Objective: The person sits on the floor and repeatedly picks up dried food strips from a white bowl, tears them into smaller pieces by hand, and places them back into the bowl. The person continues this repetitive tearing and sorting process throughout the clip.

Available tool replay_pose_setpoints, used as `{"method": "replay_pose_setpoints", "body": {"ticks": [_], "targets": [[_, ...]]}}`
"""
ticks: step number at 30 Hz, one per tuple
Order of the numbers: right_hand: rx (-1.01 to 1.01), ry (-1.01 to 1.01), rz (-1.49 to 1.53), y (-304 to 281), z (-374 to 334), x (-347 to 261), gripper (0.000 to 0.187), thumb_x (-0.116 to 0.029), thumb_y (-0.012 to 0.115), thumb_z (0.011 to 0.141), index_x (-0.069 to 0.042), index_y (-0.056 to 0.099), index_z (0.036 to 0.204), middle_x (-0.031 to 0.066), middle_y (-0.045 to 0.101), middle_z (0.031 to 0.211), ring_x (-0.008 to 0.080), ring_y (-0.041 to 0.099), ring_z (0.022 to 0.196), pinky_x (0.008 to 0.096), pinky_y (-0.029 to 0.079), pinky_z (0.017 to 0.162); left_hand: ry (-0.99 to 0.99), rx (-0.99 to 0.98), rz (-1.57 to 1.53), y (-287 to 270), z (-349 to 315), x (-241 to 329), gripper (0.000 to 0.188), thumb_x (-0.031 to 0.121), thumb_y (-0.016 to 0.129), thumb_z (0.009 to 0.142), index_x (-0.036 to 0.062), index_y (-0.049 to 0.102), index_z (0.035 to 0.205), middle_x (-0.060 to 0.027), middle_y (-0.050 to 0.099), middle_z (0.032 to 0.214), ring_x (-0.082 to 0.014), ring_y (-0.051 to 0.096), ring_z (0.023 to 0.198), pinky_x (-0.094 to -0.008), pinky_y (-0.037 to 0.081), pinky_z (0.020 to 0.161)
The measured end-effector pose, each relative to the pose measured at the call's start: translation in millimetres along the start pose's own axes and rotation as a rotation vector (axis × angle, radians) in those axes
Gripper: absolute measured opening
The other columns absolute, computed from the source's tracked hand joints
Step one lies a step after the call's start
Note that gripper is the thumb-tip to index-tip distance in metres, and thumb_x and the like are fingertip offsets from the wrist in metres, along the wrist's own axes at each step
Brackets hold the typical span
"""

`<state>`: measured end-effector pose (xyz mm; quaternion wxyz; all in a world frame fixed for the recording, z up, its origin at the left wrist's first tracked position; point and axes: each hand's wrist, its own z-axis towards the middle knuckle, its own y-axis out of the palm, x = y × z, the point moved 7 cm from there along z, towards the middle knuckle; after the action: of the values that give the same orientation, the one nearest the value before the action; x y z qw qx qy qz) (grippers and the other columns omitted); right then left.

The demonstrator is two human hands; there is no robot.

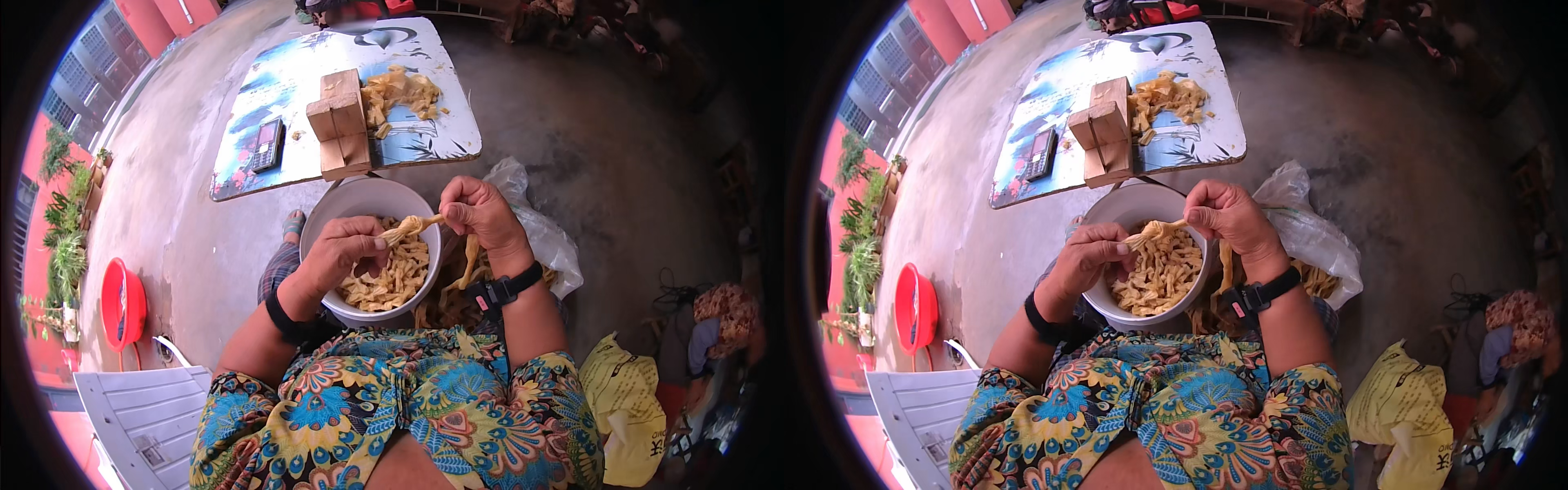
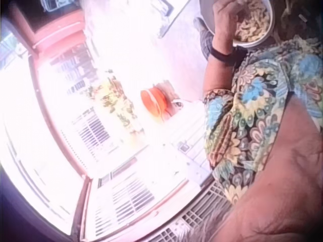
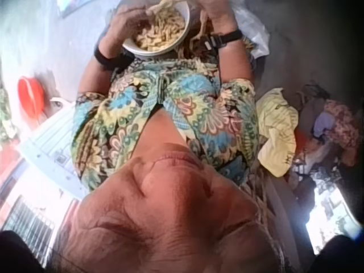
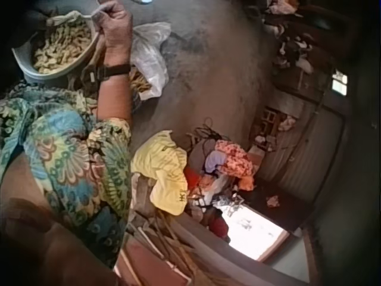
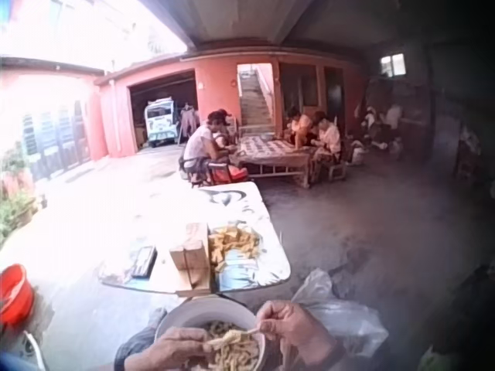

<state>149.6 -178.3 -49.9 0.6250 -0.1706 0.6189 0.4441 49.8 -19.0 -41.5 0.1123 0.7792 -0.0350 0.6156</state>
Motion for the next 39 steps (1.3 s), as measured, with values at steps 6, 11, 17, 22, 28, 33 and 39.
{"method": "replay_pose_setpoints", "body": {"ticks": [6,11,17,22,28,33,39], "targets": [[0.085,-0.065,-0.014,5.1,6.3,-14.1,0.02,-0.024,0.071,0.085,-0.01,0.057,0.086,-0.0053,0.054,0.068,0.0016,0.044,0.055,0.0158,0.03,0.047,0.086,-0.215,0.194,-28.9,3.3,12.9,0.025,0.024,0.064,0.089,0.0014,0.059,0.098,-0.0041,0.064,0.089,-0.0105,0.062,0.074,-0.0215,0.048,0.063],[0.005,-0.133,-0.235,36.9,15.7,-6.5,0.014,-0.01,0.07,0.085,-0.006,0.056,0.088,-0.0038,0.058,0.079,0.0034,0.053,0.071,0.0197,0.044,0.063,0.051,-0.256,0.014,-11.9,19.5,26.4,0.04,0.019,0.073,0.083,0.0031,0.053,0.115,-0.0045,0.064,0.094,-0.0107,0.063,0.077,-0.0219,0.05,0.067],[0.094,-0.189,-0.579,51.1,20.4,-3.4,0.014,-0.007,0.071,0.083,-0.005,0.057,0.087,-0.0041,0.06,0.077,0.0043,0.054,0.072,0.0212,0.046,0.066,0.135,0.009,-0.047,-20.4,19.0,18.0,0.018,0.008,0.069,0.086,0.0074,0.053,0.093,0.0021,0.057,0.072,-0.0044,0.054,0.058,-0.0168,0.041,0.048],[0.05,-0.101,-0.299,31.7,34.1,6.3,0.014,-0.011,0.07,0.085,-0.005,0.057,0.087,-0.0052,0.058,0.075,0.0023,0.051,0.069,0.0182,0.043,0.062,0.168,0.022,-0.143,-40.8,16.3,17.2,0.012,0.006,0.067,0.086,0.0062,0.055,0.089,0.0023,0.057,0.072,-0.0034,0.049,0.055,-0.0168,0.036,0.047],[0.207,-0.182,-0.497,46.4,79.2,-3.2,0.004,-0.003,0.06,0.089,-0.003,0.056,0.088,-0.0028,0.058,0.073,0.0039,0.053,0.068,0.0204,0.044,0.062,0.231,0.217,-0.067,-103.5,33.6,35.9,0.011,0.008,0.068,0.086,0.007,0.059,0.093,0.0025,0.058,0.072,-0.0053,0.052,0.057,-0.0185,0.04,0.05],[0.43,-0.351,-0.768,47.2,130.5,-6.1,0.006,-0.005,0.063,0.084,-0.003,0.058,0.086,0.0037,0.059,0.067,0.0116,0.057,0.06,0.027,0.047,0.058,0.312,0.435,-0.093,-144.1,63.0,38.5,0.01,0.008,0.066,0.087,0.0064,0.059,0.094,0.0037,0.056,0.069,-0.0055,0.052,0.058,-0.0194,0.042,0.052],[0.531,-0.275,-0.969,20.3,118.1,3.4,0.008,-0.008,0.064,0.084,-0.002,0.059,0.08,0.0007,0.059,0.065,0.0068,0.054,0.061,0.0241,0.046,0.058,0.284,0.575,0.365,-142.1,52.5,24.4,0.021,0.014,0.071,0.083,0.0029,0.061,0.098,-0.0029,0.061,0.076,-0.0094,0.057,0.065,-0.0246,0.047,0.06]]}}
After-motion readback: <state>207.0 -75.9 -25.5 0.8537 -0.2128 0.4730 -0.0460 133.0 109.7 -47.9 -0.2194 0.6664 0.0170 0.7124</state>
